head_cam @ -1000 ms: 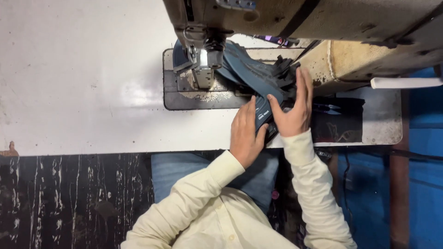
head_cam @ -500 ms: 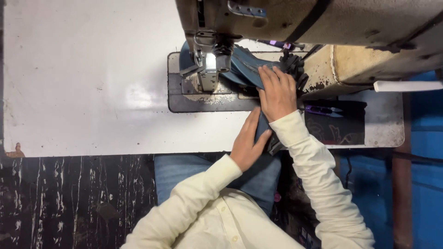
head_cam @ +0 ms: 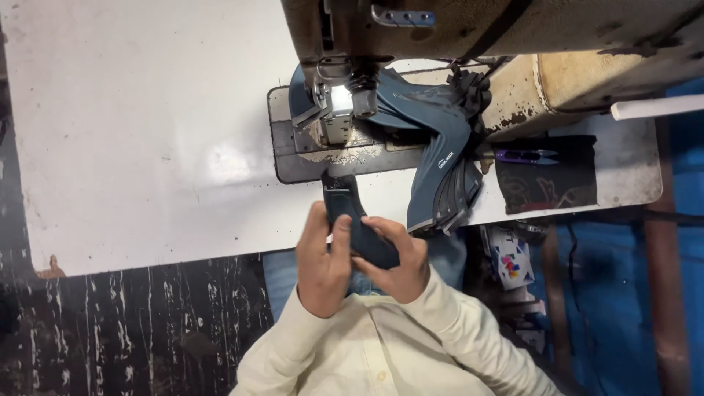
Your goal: Stitching together various components of a shoe upper using an industrial sewing machine.
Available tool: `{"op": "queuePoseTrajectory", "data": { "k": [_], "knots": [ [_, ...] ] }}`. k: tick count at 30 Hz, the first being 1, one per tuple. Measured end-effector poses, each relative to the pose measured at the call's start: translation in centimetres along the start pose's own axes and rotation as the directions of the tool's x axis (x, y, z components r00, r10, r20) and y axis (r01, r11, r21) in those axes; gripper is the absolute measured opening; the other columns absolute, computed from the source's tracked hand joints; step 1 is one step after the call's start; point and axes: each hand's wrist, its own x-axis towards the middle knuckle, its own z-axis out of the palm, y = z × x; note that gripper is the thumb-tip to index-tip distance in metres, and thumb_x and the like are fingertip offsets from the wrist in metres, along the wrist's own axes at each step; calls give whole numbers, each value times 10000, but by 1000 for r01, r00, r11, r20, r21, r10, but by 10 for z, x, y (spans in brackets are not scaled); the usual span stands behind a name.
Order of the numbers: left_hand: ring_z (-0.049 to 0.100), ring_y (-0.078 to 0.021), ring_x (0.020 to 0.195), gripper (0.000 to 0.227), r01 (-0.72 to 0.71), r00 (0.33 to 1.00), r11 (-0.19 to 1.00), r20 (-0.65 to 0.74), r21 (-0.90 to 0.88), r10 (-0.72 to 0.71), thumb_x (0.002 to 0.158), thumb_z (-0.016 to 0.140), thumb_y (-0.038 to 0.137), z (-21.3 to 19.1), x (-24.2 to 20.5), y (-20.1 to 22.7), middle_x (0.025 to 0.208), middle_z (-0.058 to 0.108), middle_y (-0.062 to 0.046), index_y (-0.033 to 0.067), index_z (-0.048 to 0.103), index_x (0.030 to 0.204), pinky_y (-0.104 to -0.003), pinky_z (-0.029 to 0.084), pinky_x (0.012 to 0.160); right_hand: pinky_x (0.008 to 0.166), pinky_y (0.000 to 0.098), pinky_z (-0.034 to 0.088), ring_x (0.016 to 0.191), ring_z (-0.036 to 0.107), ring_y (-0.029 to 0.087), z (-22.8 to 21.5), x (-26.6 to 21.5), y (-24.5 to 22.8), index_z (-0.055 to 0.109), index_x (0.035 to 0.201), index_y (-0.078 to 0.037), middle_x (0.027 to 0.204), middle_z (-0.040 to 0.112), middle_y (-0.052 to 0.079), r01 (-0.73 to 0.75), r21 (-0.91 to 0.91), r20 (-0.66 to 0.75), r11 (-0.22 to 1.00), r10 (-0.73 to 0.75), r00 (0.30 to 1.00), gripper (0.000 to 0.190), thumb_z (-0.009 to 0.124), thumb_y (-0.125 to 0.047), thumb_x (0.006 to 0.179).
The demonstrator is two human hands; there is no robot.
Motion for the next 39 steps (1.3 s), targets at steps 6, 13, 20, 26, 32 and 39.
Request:
{"op": "queuePoseTrajectory", "data": {
  "k": [6, 13, 20, 26, 32, 39],
  "knots": [
    [551, -41, 707, 664, -68, 990, 955, -138, -288, 29, 1045, 557, 76, -38, 85, 6, 974, 676, -74, 60, 239, 1628, -189, 444, 591, 659, 291, 543, 774, 679, 178, -6, 75, 58, 554, 1339, 8, 950, 726, 120, -630, 620, 520, 468, 356, 776, 377, 680, -122, 1009],
    [663, -50, 872, 520, -35, 998, 919, -67, -392, 10, 1074, 509, 6, -71, 184, -43, 1178, 700, -67, 53, 396, 1580, -210, 555, 751, 935, 280, 575, 1022, 698, 146, 60, 215, 72, 608, 1359, 26, 1125, 730, 117, -325, 499, 176, 803, 273, 946, 321, 624, -37, 1045],
    [608, -52, 803, 496, 56, 990, 966, -113, -251, -86, 1066, 543, 31, -67, 242, -85, 1067, 718, -66, 78, 462, 1553, -211, 527, 718, 857, 251, 589, 953, 720, 127, 95, 268, 103, 730, 1182, 53, 1115, 768, 114, -287, 367, 20, 885, 301, 953, 231, 737, 20, 954],
    [665, -100, 992, 486, -50, 987, 982, -158, -183, 21, 1085, 547, 36, -50, 266, -91, 1272, 707, -86, 63, 458, 1562, -259, 555, 880, 873, 252, 612, 970, 753, 145, 79, 288, 106, 733, 1145, 66, 1101, 780, 123, -246, 332, 10, 911, 257, 966, 206, 737, 30, 942],
    [609, -99, 824, 449, -12, 976, 1000, -217, 25, 17, 1071, 590, 34, -30, 278, -80, 1215, 749, -91, 82, 548, 1515, -255, 511, 730, 861, 270, 629, 967, 774, 171, 60, 285, 117, 729, 1105, 80, 1085, 786, 140, -150, 240, -25, 959, 161, 987, 178, 758, 25, 939],
    [662, -28, 824, 635, 20, 991, 980, -124, -196, -45, 1036, 550, -5, -29, 244, -62, 1053, 716, -26, 68, 294, 1613, -190, 542, 690, 915, 287, 637, 1007, 775, 177, 58, 280, 121, 721, 1105, 72, 1097, 780, 147, -181, 333, -18, 925, 199, 980, 174, 744, 37, 937]
  ]
}}
